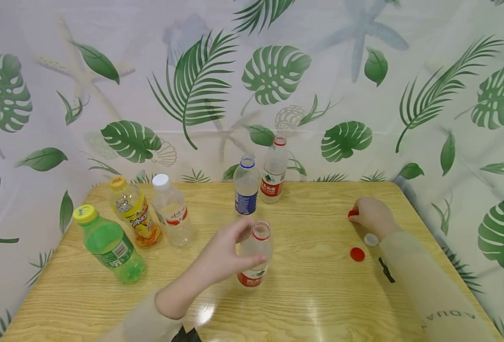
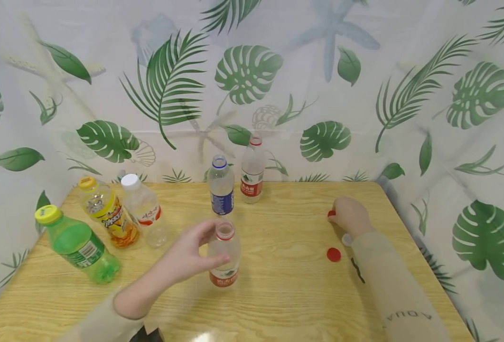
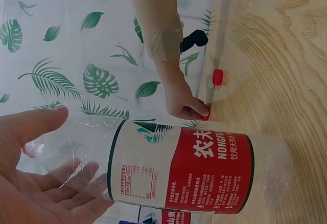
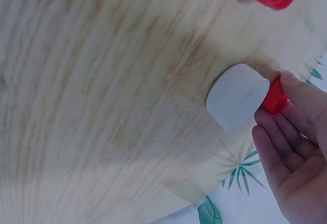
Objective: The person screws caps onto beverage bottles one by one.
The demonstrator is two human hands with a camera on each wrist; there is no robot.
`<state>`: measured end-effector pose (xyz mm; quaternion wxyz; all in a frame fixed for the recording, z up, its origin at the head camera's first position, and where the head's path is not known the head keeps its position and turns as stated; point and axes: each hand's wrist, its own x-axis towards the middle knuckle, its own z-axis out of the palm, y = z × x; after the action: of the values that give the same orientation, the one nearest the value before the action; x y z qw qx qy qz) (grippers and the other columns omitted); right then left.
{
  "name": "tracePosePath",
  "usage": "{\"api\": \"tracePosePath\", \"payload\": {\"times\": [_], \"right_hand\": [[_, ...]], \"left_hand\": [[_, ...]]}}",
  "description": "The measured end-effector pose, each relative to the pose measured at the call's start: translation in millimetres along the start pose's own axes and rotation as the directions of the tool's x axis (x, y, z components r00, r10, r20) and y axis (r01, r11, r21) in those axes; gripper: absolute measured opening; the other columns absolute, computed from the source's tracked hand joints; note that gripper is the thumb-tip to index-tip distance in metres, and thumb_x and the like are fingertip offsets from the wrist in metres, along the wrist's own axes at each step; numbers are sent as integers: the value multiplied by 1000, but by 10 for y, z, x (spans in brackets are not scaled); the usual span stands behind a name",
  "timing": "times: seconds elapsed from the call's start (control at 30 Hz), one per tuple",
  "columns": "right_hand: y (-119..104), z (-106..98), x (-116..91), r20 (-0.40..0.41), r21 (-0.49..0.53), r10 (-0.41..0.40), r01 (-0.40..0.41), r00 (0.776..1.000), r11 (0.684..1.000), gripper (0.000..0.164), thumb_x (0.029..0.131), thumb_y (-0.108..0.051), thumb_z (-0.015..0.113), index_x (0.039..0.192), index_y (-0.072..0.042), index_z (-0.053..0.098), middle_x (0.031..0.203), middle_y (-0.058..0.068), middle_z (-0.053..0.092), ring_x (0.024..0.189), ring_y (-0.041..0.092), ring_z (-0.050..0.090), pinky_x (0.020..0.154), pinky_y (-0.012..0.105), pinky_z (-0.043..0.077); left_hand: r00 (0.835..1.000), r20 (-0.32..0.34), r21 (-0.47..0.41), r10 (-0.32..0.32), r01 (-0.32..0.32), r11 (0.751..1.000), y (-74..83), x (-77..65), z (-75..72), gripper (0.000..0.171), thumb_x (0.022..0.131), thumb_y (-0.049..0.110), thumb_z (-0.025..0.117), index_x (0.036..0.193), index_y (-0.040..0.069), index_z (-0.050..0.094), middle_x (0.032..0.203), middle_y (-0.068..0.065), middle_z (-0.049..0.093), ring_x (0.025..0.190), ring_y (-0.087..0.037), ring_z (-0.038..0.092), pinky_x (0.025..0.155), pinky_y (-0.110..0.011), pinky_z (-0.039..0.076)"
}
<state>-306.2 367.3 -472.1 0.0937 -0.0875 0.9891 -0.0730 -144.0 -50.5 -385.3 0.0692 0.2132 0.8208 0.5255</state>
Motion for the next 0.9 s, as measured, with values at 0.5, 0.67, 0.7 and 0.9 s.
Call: {"api": "tracePosePath", "payload": {"times": [0.5, 0.67, 0.7, 0.9], "right_hand": [[-47, -45, -21, -6, 3, 3, -3, 1000, 1000, 22, 94, -18, 81, 92, 2, 72, 89, 16, 72, 76, 27, 62, 71, 43, 55], [-79, -82, -41, 12, 4, 2, -3, 1000, 1000, 22, 94, -18, 80, 89, 2, 72, 86, 15, 71, 74, 26, 61, 69, 42, 54], [-81, -82, -41, 14, 3, 3, -3, 1000, 1000, 22, 94, -18, 80, 89, 2, 71, 85, 15, 71, 74, 26, 61, 69, 42, 54], [-80, -76, -38, 16, -6, 1, -1, 1000, 1000, 22, 94, -18, 80, 89, 1, 71, 85, 14, 70, 74, 26, 60, 69, 42, 54]], "left_hand": [[1000, 22, 35, 0, -1, 999, -91, -7, -41, 56, 86, 9, 87, 136, 4, 62, 135, -14, 72, 135, -36, 64, 116, -48, 51], [998, 41, 44, -40, 38, 998, -85, 10, -77, 57, 84, 9, 88, 135, 6, 63, 134, -12, 72, 133, -37, 65, 114, -52, 53], [998, 45, 47, -43, 41, 998, -83, 13, -80, 57, 84, 8, 88, 135, 6, 63, 134, -12, 72, 133, -37, 65, 114, -52, 53], [995, 63, 75, -73, 68, 995, -66, 37, -86, 64, 81, 9, 89, 139, 6, 62, 138, -12, 71, 136, -36, 63, 117, -51, 50]]}}
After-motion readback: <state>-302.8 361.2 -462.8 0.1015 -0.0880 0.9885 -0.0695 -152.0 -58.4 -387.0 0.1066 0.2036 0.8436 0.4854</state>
